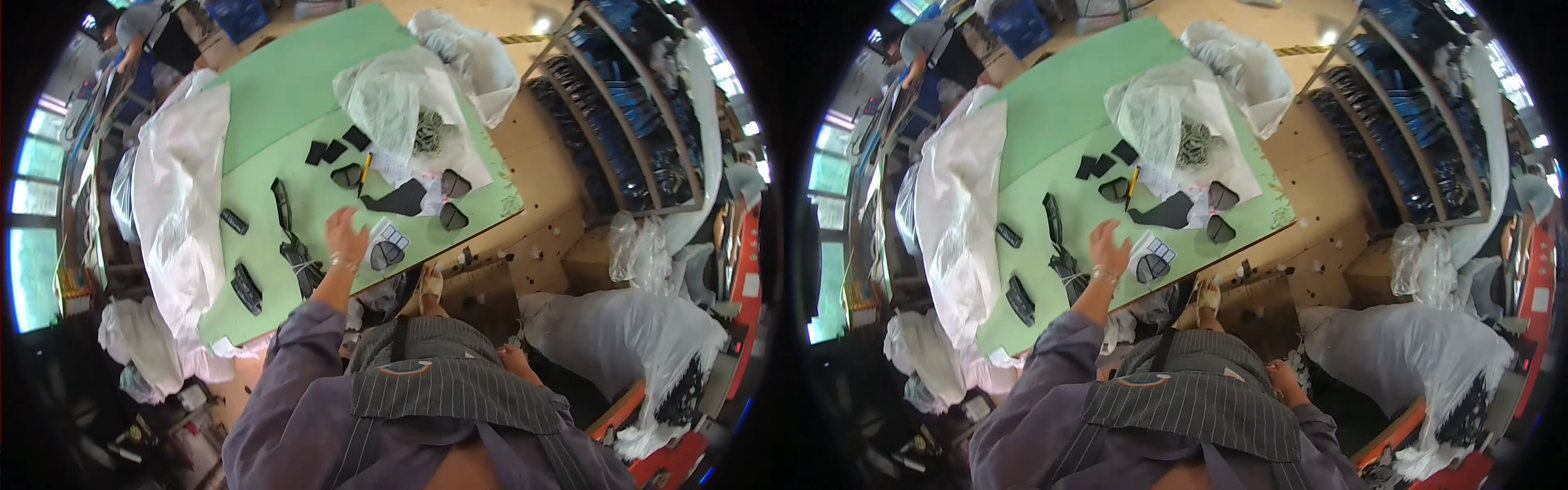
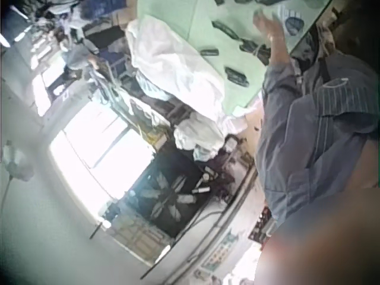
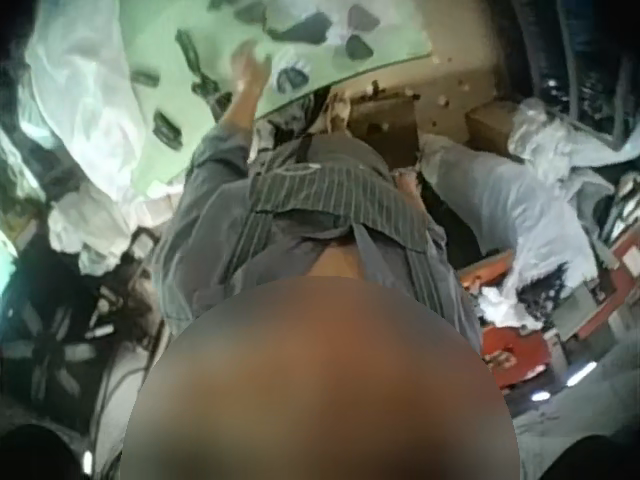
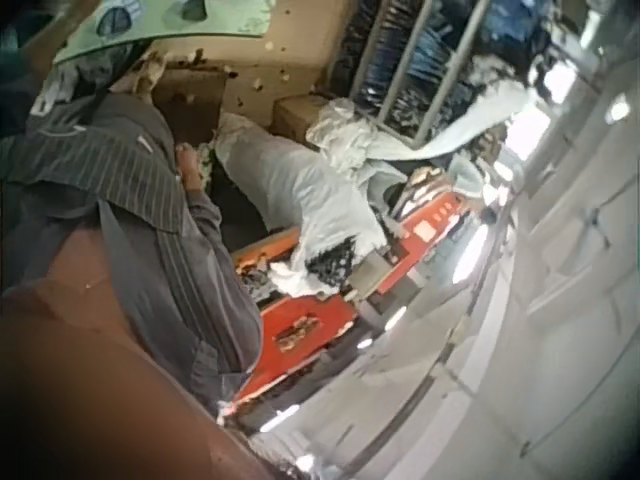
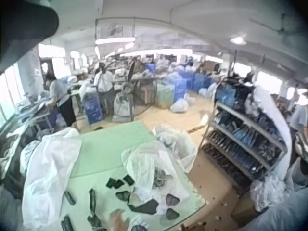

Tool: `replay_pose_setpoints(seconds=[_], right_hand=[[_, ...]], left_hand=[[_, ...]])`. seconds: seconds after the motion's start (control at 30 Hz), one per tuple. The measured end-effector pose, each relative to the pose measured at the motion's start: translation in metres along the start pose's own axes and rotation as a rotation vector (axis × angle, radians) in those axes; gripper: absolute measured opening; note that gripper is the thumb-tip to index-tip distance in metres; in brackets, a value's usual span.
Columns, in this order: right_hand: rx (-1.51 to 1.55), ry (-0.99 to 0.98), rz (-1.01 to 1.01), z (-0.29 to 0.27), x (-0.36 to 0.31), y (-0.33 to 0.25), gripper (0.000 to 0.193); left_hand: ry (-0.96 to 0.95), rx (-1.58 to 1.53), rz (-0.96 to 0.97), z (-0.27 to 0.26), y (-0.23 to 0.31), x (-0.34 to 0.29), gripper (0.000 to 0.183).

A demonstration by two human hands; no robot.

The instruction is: The recorder is arranging cut shoe components on a machine bed and then moves to a workbench to sort and mark them with a pencil.

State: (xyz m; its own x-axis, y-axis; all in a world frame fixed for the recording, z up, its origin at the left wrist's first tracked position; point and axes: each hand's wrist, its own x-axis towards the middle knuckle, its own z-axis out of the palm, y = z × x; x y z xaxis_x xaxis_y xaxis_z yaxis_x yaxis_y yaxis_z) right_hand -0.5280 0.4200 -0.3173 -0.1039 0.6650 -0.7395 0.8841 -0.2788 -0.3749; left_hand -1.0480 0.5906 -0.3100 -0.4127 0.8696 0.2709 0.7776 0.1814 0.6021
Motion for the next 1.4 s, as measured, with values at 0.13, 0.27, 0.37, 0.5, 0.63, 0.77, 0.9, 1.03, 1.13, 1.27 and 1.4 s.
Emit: replay_pose_setpoints(seconds=[0.13,0.27,0.37,0.5,0.63,0.77,0.9,1.03,1.13,1.27,1.4], right_hand=[[0.124,0.017,-0.106,0.001,0.038,-0.021,0.023],[0.510,-0.088,0.160,-0.013,0.065,-0.035,0.017],[0.499,-0.056,0.114,-0.022,0.074,-0.030,0.014],[0.504,-0.084,0.124,-0.033,0.078,-0.021,0.016],[0.353,-0.099,0.072,-0.062,0.093,-0.057,0.015],[0.344,-0.065,-0.293,-0.101,0.139,-0.162,0.017],[0.339,-0.119,-0.604,-0.107,0.217,-0.306,0.021],[0.133,0.007,-0.761,-0.068,0.294,-0.432,0.029],[-0.114,0.171,-0.618,-0.030,0.323,-0.484,0.041],[-0.080,0.243,-0.387,-0.001,0.334,-0.508,0.047],[-0.057,0.276,-0.276,0.002,0.336,-0.515,0.058]], left_hand=[[-0.427,-0.157,-0.058,0.073,0.047,0.046,0.055],[-0.718,0.078,-0.349,0.117,0.070,0.074,0.084],[-0.771,0.205,-0.479,0.128,0.070,0.079,0.098],[-0.634,0.049,-0.516,0.119,0.062,0.078,0.061],[-0.402,-0.232,-0.266,0.070,0.062,0.067,0.029],[-0.180,-0.408,0.105,-0.018,0.068,0.035,0.026],[-0.071,-0.351,0.150,-0.077,0.071,0.007,0.024],[0.156,-0.351,0.134,-0.095,0.064,-0.009,0.024],[0.222,-0.338,0.056,-0.100,0.054,-0.023,0.024],[0.263,-0.204,-0.038,-0.112,0.041,-0.049,0.021],[0.251,-0.097,-0.155,-0.119,0.033,-0.065,0.019]])
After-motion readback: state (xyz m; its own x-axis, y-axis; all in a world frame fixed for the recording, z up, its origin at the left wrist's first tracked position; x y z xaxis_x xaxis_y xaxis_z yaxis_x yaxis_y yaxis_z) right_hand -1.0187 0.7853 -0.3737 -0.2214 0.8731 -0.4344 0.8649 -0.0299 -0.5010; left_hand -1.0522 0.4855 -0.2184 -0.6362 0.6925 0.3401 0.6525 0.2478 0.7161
